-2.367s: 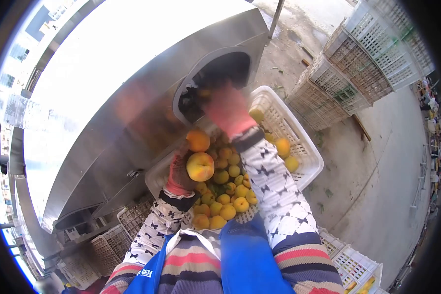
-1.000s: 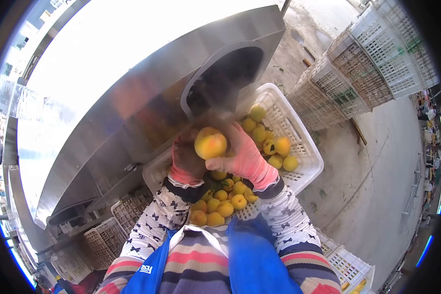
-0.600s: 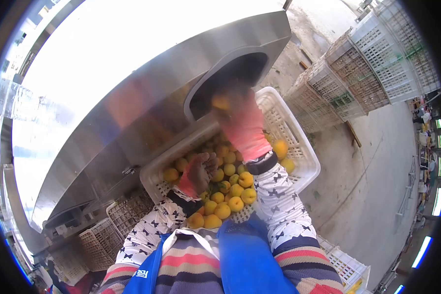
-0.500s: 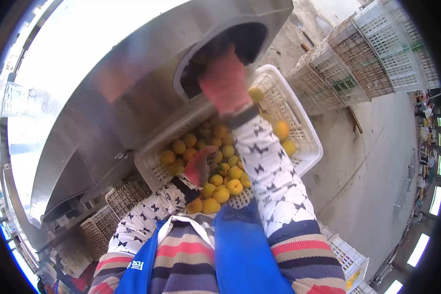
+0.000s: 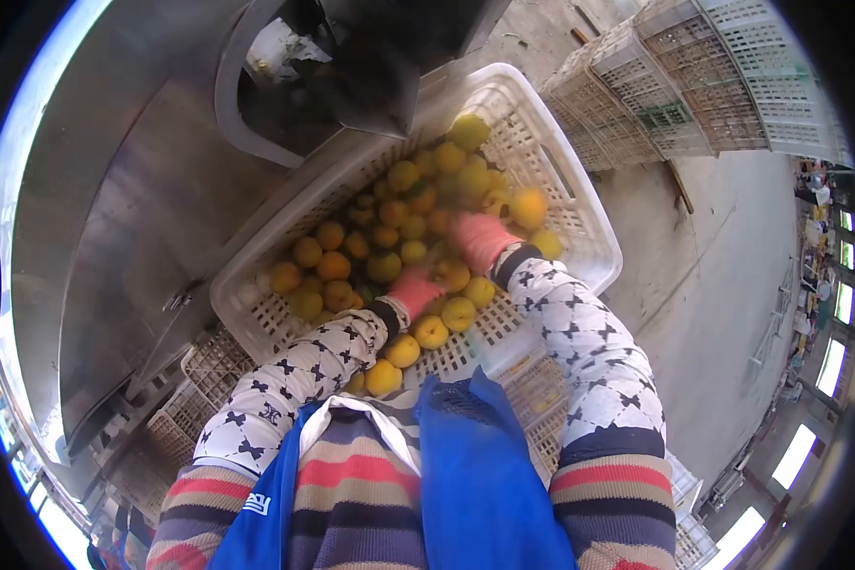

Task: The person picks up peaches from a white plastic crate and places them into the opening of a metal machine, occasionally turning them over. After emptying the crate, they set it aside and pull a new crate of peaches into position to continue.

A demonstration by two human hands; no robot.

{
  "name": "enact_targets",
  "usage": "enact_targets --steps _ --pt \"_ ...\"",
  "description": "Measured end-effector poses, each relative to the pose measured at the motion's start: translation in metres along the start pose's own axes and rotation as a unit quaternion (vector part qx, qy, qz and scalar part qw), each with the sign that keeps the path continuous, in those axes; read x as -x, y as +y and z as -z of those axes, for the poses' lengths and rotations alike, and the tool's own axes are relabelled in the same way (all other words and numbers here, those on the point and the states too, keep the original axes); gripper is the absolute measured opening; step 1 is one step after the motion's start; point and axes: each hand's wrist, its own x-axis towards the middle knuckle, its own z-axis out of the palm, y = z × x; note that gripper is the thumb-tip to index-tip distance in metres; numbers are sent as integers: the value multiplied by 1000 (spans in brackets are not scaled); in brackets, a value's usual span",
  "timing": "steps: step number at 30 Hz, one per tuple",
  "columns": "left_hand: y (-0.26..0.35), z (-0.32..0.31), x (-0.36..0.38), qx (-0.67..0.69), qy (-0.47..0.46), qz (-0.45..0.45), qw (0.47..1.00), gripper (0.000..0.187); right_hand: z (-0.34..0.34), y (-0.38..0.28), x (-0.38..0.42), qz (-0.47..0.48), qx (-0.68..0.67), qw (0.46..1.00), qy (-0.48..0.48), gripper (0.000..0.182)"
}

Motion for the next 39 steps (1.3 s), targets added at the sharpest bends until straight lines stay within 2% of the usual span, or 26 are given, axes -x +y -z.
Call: enact_targets --steps 2,3,4,7,8,9,10,12,13,15,16,17,18,19,22,23,24,25,26,28,31,32,35,37,38,39 --pt "24 10 -5 -24 -40 0 999 83 -21 1 -18 -34 -6 999 -5 57" --pt "25 10 -7 -36 -39 -5 999 83 -1 -12 -22 -50 -6 999 -5 57" --pt "25 9 -6 -47 -36 -9 998 84 25 -14 -13 -89 -31 993 -76 61" --pt "35 17 -12 -108 -84 11 991 80 50 2 14 -29 -245 963 110 69" --pt "39 21 -16 -133 -108 22 985 78 60 0 25 -20 -451 886 105 76" --pt "42 20 -19 -185 -112 -1 976 79 74 -5 38 -8 -635 767 96 83" --pt "41 16 -19 -236 -114 -24 965 80 105 -21 55 8 -727 682 80 91" --pt "60 15 -16 -351 -131 -47 926 75 109 -26 67 50 -767 629 115 90" --pt "61 16 -17 -335 -138 -41 931 74 111 -31 72 65 -791 595 123 89" --pt "60 24 -20 -309 -149 -26 939 70 118 -44 77 115 -867 459 154 88" --pt "63 30 -14 -176 -112 -15 978 57 121 -51 77 140 -897 385 164 88" --pt "63 37 -10 20 -138 26 990 54 123 -57 76 113 -910 340 208 87" --pt "65 46 -8 212 -160 63 962 52 132 -61 75 131 -883 382 238 87" --pt "79 62 -3 395 -178 95 896 52 146 -65 76 148 -853 422 270 87" --pt "118 118 35 530 -175 -142 818 38 197 -80 69 174 -670 612 382 82" --pt "125 128 43 556 -166 -167 797 38 206 -78 57 106 -372 744 545 74" --pt "134 138 51 581 -158 -192 775 37 213 -82 41 95 -224 781 576 69" --pt "145 148 59 619 -146 -145 758 39 215 -86 30 79 -70 799 592 64" --pt "157 156 67 654 -134 -98 738 40 211 -89 28 91 -56 802 587 67" --pt "171 160 87 680 -110 -136 712 42 206 -97 19 120 -29 806 579 72" --pt "168 160 108 721 -87 -140 672 42 197 -102 22 -19 -166 821 547 69" --pt "167 161 112 733 -85 -137 661 41 212 -115 36 -53 -219 837 499 67" --pt "156 159 115 737 -55 -152 656 40 222 -124 29 -43 -141 848 509 50" --pt "170 156 127 549 36 -208 808 41 219 -102 -19 -52 -124 851 508 55" --pt "181 157 130 476 67 -222 848 42 227 -105 -26 -58 -116 849 513 57" --pt "191 157 134 400 101 -232 881 42 232 -104 -23 7 -182 809 558 61"
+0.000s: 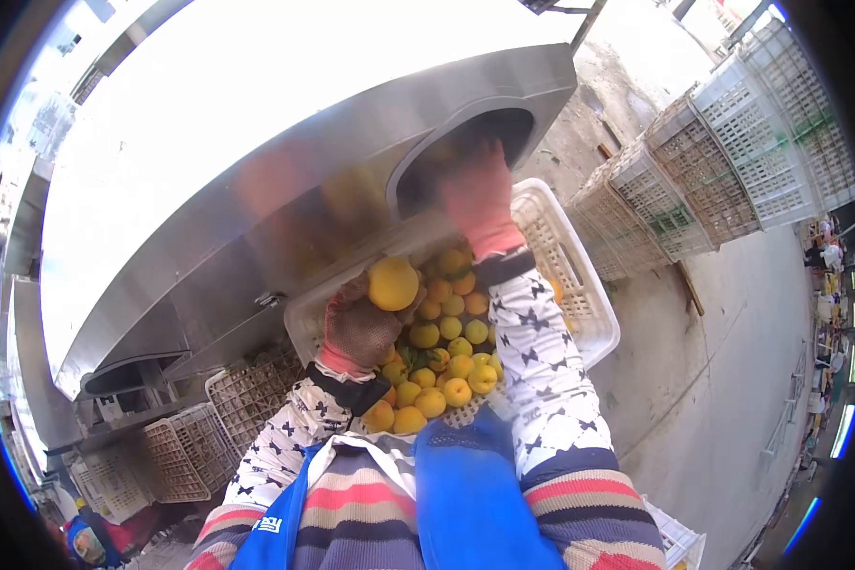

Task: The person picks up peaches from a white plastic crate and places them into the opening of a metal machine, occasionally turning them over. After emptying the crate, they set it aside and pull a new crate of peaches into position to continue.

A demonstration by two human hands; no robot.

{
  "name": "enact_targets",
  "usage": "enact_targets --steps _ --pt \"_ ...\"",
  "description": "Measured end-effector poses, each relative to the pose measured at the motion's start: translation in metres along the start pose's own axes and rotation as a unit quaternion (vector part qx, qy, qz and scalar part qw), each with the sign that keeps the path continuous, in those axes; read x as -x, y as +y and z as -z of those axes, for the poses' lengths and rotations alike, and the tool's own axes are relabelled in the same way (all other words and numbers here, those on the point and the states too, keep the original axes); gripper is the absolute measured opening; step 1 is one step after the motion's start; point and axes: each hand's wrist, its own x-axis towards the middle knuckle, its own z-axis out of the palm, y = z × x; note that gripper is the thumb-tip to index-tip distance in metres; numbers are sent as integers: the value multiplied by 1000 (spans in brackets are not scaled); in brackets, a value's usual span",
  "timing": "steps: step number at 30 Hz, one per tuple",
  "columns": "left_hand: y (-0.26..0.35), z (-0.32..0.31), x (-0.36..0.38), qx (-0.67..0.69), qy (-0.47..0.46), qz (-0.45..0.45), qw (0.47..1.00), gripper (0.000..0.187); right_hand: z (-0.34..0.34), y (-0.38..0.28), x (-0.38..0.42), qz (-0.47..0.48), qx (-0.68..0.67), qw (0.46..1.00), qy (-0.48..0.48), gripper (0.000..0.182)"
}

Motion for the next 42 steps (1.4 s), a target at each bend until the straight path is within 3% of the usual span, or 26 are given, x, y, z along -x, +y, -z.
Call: enact_targets --steps 1,4,5,6,8,11,13,14,15,18,19,22,23,25,27,28,29,30,31,32,33,34,35,36,39,42 --pt "7 -5 3 -43 15 -3 999 43 11 0 11 19 -100 994 40 64" --pt "22 -23 14 -62 47 -3 997 47 52 -23 71 -2 -218 975 -49 83" --pt "20 -25 13 -11 50 -11 999 42 59 -27 87 -24 -276 950 -142 90" --pt "17 -27 11 41 52 -18 998 38 50 -25 102 -23 -395 901 -180 100" --pt "-15 -15 11 155 46 -40 986 25 46 -34 125 -161 -546 779 -262 97" --pt "-37 -14 11 144 41 -74 986 24 58 -34 123 -148 -533 796 -245 95" --pt "0 -53 10 197 42 -21 979 28 75 -23 111 3 -344 913 -217 90" --pt "16 -70 10 245 45 21 968 31 82 -21 106 82 -241 946 -200 88" --pt "10 -69 11 178 40 7 983 42 89 -25 104 48 -278 941 -189 79" --pt "-1 -79 5 9 99 -68 993 47 95 -14 94 33 -213 955 -203 73" --pt "-3 -78 4 -26 124 -67 990 48 97 -14 87 -28 -246 936 -252 80" --pt "-3 -50 22 -121 238 -71 961 51 84 -3 59 -2 -159 974 -164 78" --pt "-5 -32 38 -146 300 -75 940 53 76 1 49 -11 -153 980 -129 73" --pt "-40 54 57 -457 434 -161 760 58 55 5 34 -1 -48 992 -118 69" --pt "-36 81 76 -603 500 93 614 63 33 -7 5 -14 15 993 -113 64" --pt "-48 98 81 -605 482 99 626 66 23 -15 -10 -37 27 991 -122 61" --pt "-62 117 92 -605 465 116 636 69 16 -16 -16 -14 44 997 -54 56" --pt "-63 133 99 -546 439 100 706 69 13 -13 -17 11 60 998 14 51" --pt "-65 151 99 -479 412 77 771 69 24 0 -18 67 -41 997 16 46" --pt "-89 183 99 -495 422 34 759 65 34 6 -21 118 -144 982 22 40" --pt "-112 208 100 -510 434 -15 743 60 50 -7 -5 107 -172 979 33 37" --pt "-104 197 103 -535 436 7 724 56 67 -17 22 93 -200 974 45 34" --pt "-82 166 98 -559 435 27 705 51 60 -4 45 122 -232 965 -25 37" --pt "-68 145 95 -583 435 50 684 47 42 7 76 73 -275 949 -138 38" --pt "-64 137 94 -581 437 38 686 40 -25 32 164 54 -203 872 -442 37" --pt "-60 135 90 -579 451 108 670 41 -87 21 203 59 -105 805 -581 38"
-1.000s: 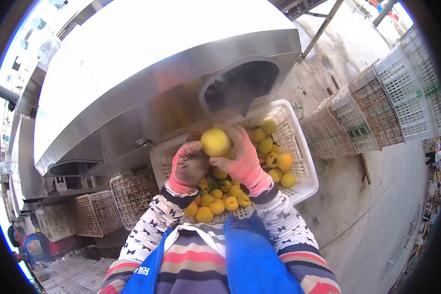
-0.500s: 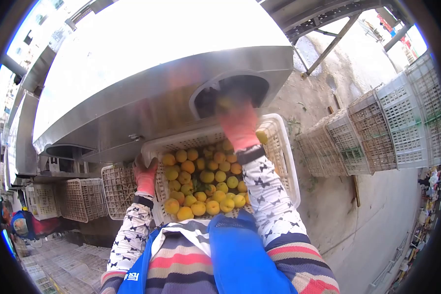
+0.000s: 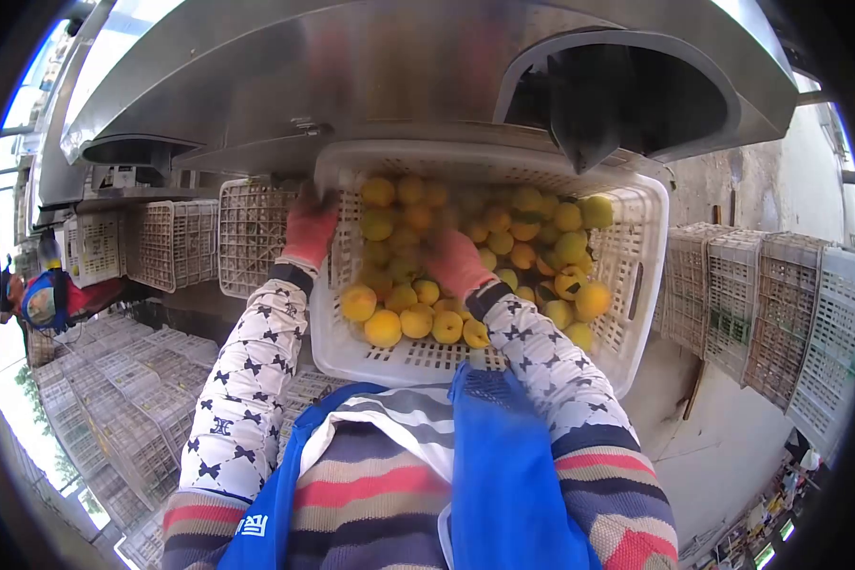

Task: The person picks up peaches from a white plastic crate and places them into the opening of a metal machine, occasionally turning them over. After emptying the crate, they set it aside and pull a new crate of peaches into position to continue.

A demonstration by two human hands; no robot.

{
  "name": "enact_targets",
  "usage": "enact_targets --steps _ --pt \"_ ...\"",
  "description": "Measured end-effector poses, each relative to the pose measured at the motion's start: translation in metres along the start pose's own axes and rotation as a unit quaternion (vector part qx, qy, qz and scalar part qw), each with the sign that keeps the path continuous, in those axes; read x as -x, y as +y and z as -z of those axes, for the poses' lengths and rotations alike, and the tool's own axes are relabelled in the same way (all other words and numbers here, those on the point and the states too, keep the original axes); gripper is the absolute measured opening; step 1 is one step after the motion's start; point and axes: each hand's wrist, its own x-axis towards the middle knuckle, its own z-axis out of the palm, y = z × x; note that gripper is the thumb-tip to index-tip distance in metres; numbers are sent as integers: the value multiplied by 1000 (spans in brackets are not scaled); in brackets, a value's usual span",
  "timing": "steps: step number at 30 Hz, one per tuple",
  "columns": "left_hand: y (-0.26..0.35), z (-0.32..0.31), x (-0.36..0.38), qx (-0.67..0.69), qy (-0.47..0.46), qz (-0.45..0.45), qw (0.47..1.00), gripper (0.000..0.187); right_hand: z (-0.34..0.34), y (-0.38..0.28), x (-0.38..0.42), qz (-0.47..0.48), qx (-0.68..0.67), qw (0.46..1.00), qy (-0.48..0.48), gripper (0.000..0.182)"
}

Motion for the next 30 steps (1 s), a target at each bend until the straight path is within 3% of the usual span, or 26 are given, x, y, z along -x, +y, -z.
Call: enact_targets --steps 2,4,6,12,15,16,18,20,21,23,24,26,28,29,30 --pt "8 4 5 16 15 -8 1000 42 -28 -2 -27 -43 30 998 -44 39" --pt "10 7 9 34 26 -23 999 43 -75 22 -56 -10 21 999 -48 42" --pt "7 9 6 19 9 -9 1000 44 -73 11 -58 -36 70 996 -52 44" --pt "19 14 11 -11 6 18 1000 49 -43 0 -42 -50 13 999 12 45" --pt "26 18 12 -36 -23 65 997 57 -32 30 -50 -128 -24 991 -33 39" --pt "33 21 12 -45 -34 90 994 59 -34 35 -47 -95 -3 995 -8 39" --pt "30 15 12 -61 -26 12 998 62 -46 41 -29 -24 40 998 42 37" --pt "-2 -7 5 -294 -77 -103 947 64 -50 33 -32 54 153 985 -58 42" --pt "-7 -12 8 -327 -105 -145 928 58 -70 48 -42 144 98 985 11 49" --pt "18 -11 39 -195 -137 -207 949 47 -31 -22 -40 114 147 975 -123 51" --pt "36 -5 64 -110 -152 -222 957 42 -59 9 -68 256 196 944 -69 58" --pt "59 -9 114 -132 -156 -236 950 42 -95 67 -112 155 148 964 -158 60" --pt "46 -33 133 -238 -263 -162 921 48 -73 66 -97 110 180 964 -162 58" --pt "35 -44 129 -286 -391 -167 859 56 -59 35 -74 148 229 954 -124 54" --pt "24 -56 127 -354 -435 -189 806 53 -51 14 -69 188 277 939 -84 51"
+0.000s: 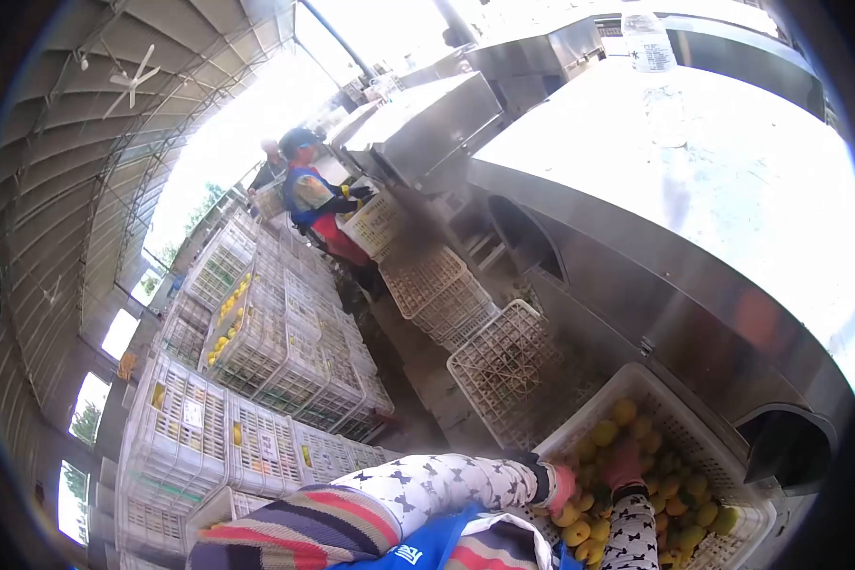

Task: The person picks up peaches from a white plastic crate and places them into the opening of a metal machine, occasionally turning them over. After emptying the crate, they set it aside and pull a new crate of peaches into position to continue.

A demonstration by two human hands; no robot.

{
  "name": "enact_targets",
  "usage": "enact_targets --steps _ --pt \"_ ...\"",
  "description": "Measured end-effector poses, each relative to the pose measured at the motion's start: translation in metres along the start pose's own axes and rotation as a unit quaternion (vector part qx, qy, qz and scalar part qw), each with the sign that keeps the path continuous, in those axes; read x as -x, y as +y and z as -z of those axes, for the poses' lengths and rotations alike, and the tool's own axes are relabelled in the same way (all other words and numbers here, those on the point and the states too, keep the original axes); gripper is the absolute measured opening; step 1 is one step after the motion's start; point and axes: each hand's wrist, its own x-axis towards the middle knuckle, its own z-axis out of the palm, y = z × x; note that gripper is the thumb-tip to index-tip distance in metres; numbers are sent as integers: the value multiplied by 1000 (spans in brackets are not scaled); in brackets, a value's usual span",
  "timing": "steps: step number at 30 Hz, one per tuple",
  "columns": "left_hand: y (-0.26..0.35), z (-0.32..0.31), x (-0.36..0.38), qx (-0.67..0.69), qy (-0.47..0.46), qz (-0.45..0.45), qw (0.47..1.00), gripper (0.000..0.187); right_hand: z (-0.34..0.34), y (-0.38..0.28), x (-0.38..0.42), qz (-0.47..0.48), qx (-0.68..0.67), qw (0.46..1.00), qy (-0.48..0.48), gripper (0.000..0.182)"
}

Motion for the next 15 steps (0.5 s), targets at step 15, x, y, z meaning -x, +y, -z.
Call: enact_targets --steps 15 --pt "4 21 -2 44 -98 -39 993 53 53 42 139 -78 -665 736 101 52"
